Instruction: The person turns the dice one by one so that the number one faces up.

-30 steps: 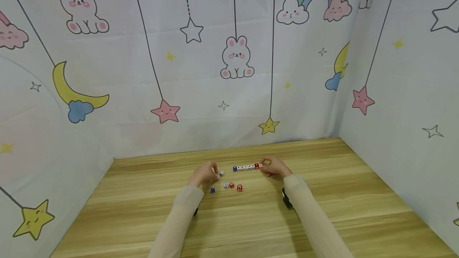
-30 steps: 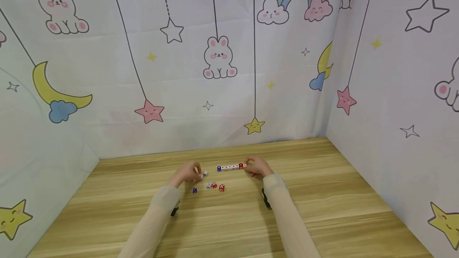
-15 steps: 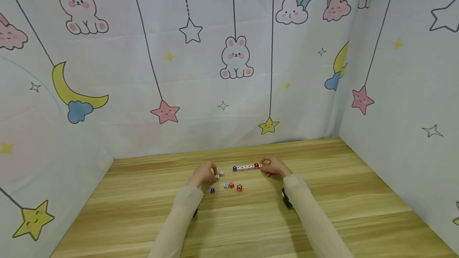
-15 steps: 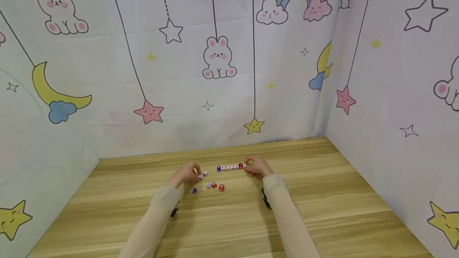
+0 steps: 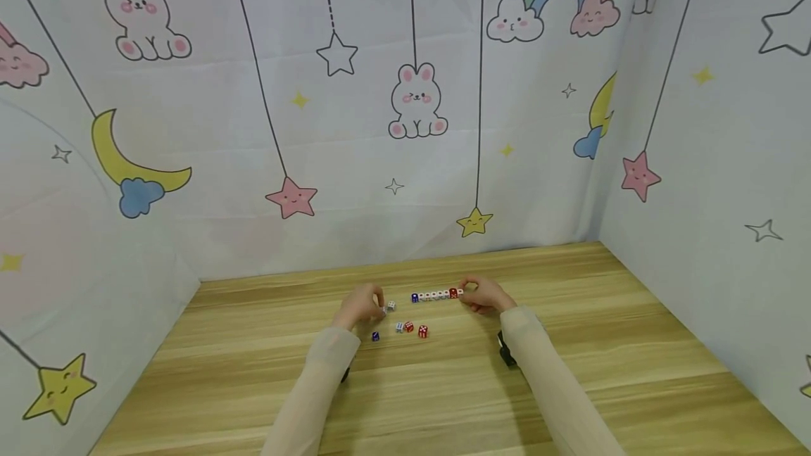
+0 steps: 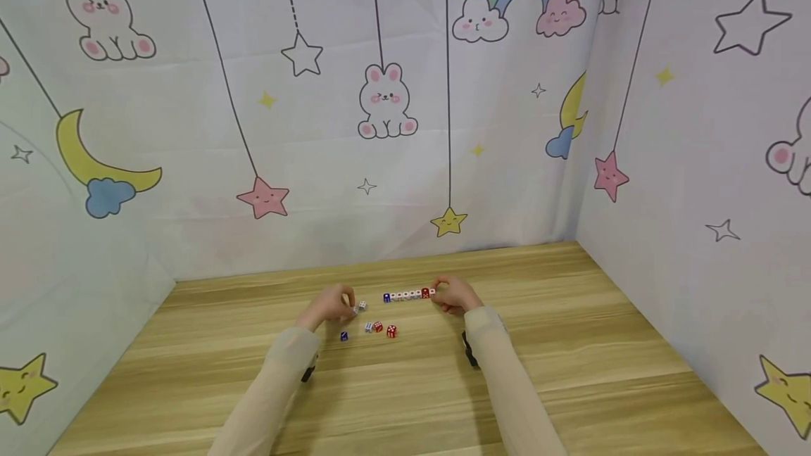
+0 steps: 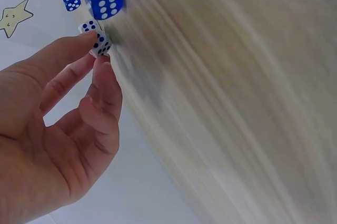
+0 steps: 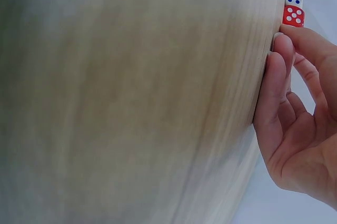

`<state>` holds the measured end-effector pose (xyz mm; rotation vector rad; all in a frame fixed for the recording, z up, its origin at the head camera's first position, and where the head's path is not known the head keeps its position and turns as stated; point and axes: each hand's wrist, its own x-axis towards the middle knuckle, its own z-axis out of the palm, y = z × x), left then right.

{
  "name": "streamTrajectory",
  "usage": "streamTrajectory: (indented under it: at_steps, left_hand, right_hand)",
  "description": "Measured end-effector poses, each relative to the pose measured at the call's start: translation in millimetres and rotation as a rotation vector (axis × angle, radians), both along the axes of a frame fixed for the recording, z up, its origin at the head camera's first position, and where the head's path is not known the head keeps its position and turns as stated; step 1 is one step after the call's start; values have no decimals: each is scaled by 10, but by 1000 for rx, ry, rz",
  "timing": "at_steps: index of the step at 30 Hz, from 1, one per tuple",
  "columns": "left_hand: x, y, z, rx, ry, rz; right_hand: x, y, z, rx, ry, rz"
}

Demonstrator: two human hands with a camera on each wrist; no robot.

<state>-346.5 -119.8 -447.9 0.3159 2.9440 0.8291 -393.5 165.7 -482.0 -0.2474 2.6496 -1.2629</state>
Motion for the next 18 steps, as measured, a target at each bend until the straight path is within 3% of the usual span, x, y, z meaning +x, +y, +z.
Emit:
streamTrajectory:
  at_steps: [18]
  left_hand:
    - [-8,-37,-24,-3,45,-5]
  right_hand:
    - [15,4,28,-13,-10,12]
